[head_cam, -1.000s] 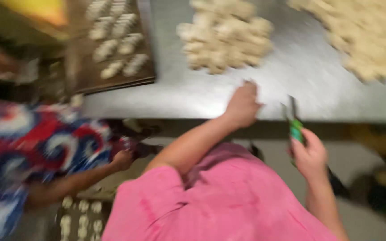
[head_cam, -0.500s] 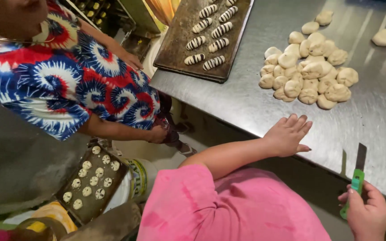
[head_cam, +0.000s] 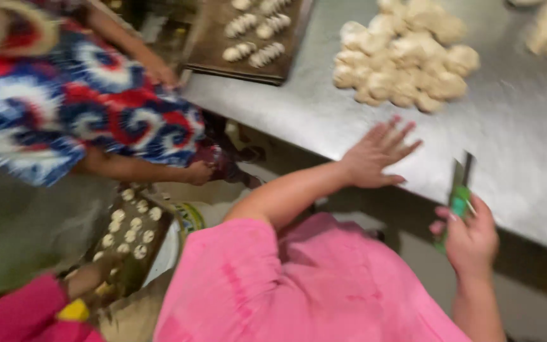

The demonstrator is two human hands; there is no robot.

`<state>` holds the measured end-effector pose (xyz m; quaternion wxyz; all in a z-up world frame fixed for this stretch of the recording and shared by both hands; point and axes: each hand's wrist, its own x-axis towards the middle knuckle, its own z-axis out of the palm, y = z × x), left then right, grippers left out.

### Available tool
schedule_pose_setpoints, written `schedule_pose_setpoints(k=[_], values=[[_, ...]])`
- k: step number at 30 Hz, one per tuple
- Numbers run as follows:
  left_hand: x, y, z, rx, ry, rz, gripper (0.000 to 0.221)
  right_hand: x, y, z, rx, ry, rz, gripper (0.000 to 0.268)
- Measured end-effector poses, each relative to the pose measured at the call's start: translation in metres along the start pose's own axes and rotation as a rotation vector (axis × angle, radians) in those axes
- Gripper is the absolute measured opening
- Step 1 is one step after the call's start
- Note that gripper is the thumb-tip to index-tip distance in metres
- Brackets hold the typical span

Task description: Shaping small pieces of dough by flattening them, making decorative cuts with a knife, and rolling them into cylinders.

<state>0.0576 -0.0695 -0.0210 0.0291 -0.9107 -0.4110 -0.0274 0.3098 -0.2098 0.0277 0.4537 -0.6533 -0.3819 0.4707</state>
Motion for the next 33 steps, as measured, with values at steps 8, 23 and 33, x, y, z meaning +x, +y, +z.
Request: schedule_pose_setpoints(k=[8, 23, 33], values=[[0.0, -0.009, -0.017, -0.323, 0.089, 0.076, 0.075, -0.012, -0.021, 0.026, -0.148, -0.067, -0.121, 0.063], [0.015, -0.095, 0.022, -0.407, 0.265, 0.398, 0.059, -0.014, -0.065, 0.159, -0.906, -0.052, 0.126, 0.073], [0.014, -0.103, 0.007, -0.5, 0.506, 0.43, 0.051, -0.05, -0.043, 0.194, -1.094, 0.1, 0.207, 0.08]])
